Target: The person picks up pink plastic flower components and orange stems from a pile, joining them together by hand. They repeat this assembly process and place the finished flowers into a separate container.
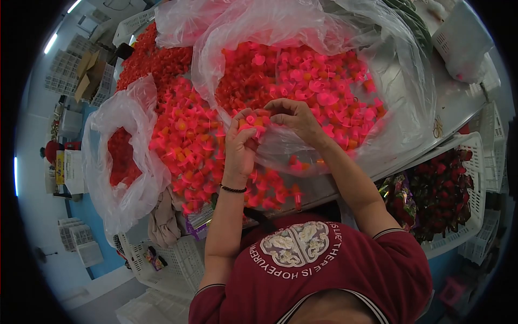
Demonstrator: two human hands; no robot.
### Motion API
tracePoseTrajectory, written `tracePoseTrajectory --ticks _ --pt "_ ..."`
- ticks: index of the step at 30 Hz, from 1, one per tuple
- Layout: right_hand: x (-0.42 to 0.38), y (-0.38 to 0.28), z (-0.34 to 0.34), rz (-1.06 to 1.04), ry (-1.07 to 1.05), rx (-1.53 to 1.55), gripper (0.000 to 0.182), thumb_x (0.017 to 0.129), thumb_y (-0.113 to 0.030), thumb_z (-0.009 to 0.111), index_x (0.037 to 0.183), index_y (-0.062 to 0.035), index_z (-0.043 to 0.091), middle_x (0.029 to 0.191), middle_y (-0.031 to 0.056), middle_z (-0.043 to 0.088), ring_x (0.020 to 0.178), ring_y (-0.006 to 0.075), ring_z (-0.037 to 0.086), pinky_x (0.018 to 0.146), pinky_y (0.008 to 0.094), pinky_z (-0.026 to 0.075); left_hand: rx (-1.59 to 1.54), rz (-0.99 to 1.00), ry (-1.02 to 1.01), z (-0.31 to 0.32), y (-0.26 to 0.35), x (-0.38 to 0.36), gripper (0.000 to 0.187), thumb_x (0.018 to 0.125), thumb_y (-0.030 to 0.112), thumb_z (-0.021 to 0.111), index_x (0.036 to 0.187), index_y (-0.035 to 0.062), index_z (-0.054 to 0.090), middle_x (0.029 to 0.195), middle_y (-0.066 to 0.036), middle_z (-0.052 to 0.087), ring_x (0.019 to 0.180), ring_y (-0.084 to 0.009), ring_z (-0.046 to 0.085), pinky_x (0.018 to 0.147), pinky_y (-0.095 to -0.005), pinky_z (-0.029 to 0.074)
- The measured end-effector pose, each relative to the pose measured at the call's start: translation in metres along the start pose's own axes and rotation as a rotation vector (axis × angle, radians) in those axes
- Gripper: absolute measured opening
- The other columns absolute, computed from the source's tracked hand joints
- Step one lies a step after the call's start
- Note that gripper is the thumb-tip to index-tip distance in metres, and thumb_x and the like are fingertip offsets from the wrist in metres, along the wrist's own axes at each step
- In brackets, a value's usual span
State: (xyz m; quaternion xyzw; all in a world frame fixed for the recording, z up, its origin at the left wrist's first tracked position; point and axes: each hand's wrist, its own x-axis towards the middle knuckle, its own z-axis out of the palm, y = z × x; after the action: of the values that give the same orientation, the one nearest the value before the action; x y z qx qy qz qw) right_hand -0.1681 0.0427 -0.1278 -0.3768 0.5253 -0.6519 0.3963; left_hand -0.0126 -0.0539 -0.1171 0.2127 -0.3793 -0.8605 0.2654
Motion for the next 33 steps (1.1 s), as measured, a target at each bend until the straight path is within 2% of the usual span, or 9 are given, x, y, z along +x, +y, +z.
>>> tracePoseTrajectory --ticks 2,4,9,15,22,25,30,31,33 --pt "0.001 0.005 0.0 -0.021 0.007 0.006 0.028 0.082 0.0 0.06 0.11 0.0018 0.061 0.1 0.0027 0.064 0.09 0.0096 0.057 0.081 0.0239 0.048 -0.048 -0.026 0.03 -0.003 -0.002 0.0 0.045 0.081 -0.005 0.049 0.125 0.0024 0.044 0.115 -0.009 0.057 0.089 -0.0165 0.061 0.066 -0.0274 0.048" --pt "0.001 0.006 0.0 -0.042 0.012 0.013 0.027 0.083 -0.001 0.06 0.11 0.0014 0.062 0.1 0.0023 0.064 0.089 0.009 0.057 0.08 0.0233 0.047 -0.174 -0.106 -0.022 -0.007 -0.003 0.001 0.045 0.082 -0.003 0.048 0.127 0.0025 0.043 0.111 -0.011 0.058 0.089 -0.0185 0.061 0.07 -0.0304 0.051" --pt "-0.001 0.005 0.004 0.085 -0.01 0.163 0.026 0.085 -0.002 0.058 0.11 -0.0001 0.061 0.092 -0.0008 0.062 0.079 0.0042 0.052 0.072 0.0203 0.045 -0.138 -0.138 -0.022 0.009 -0.002 -0.004 0.047 0.082 -0.004 0.046 0.128 0.0032 0.043 0.11 -0.011 0.059 0.092 -0.0194 0.062 0.076 -0.0321 0.054" --pt "0.002 0.012 0.002 0.045 0.006 0.175 0.021 0.092 -0.006 0.051 0.11 -0.0001 0.06 0.085 -0.0028 0.057 0.071 0.004 0.047 0.064 0.0199 0.041 -0.04 -0.122 0.018 0.003 -0.007 -0.003 0.044 0.086 -0.002 0.048 0.129 0.0045 0.045 0.112 -0.009 0.059 0.094 -0.0183 0.062 0.078 -0.0307 0.055" --pt "0.0 0.009 0.008 0.037 0.045 0.271 0.022 0.093 -0.005 0.049 0.112 0.0005 0.058 0.091 -0.0002 0.059 0.076 0.0052 0.051 0.069 0.0198 0.043 -0.182 -0.142 0.064 0.005 -0.011 0.0 0.045 0.086 -0.001 0.055 0.129 0.0059 0.044 0.113 -0.007 0.058 0.095 -0.0174 0.062 0.081 -0.0306 0.054" --pt "0.0 0.013 0.008 0.039 0.036 0.138 0.023 0.092 -0.002 0.049 0.114 0.0014 0.056 0.097 0.0027 0.061 0.083 0.0079 0.056 0.075 0.022 0.047 -0.103 -0.119 0.04 0.011 -0.013 0.0 0.046 0.084 -0.001 0.059 0.127 0.0069 0.046 0.11 -0.006 0.059 0.094 -0.0172 0.062 0.082 -0.0322 0.054" --pt "0.0 0.027 0.016 -0.162 0.149 -0.066 0.023 0.09 0.003 0.051 0.113 0.0039 0.055 0.104 0.0078 0.062 0.098 0.0135 0.06 0.084 0.0262 0.049 -0.055 -0.2 0.047 0.004 -0.014 -0.001 0.039 0.083 0.002 0.064 0.119 0.0099 0.051 0.102 -0.003 0.061 0.091 -0.0162 0.061 0.075 -0.0331 0.054" --pt "0.0 0.027 0.016 -0.162 0.15 -0.065 0.023 0.09 0.003 0.051 0.113 0.0039 0.055 0.104 0.0078 0.062 0.098 0.0135 0.06 0.084 0.0262 0.049 -0.029 -0.226 0.056 0.002 -0.015 -0.001 0.035 0.084 0.005 0.064 0.116 0.011 0.053 0.099 -0.002 0.062 0.09 -0.0158 0.061 0.073 -0.0336 0.054" --pt "-0.001 0.025 0.018 -0.3 0.202 -0.224 0.023 0.09 0.004 0.051 0.112 0.0032 0.055 0.1 0.0069 0.062 0.091 0.0125 0.06 0.08 0.0249 0.049 -0.013 -0.256 0.102 0.002 -0.016 -0.001 0.029 0.085 0.008 0.063 0.113 0.012 0.055 0.097 -0.001 0.062 0.089 -0.016 0.061 0.071 -0.0344 0.054"
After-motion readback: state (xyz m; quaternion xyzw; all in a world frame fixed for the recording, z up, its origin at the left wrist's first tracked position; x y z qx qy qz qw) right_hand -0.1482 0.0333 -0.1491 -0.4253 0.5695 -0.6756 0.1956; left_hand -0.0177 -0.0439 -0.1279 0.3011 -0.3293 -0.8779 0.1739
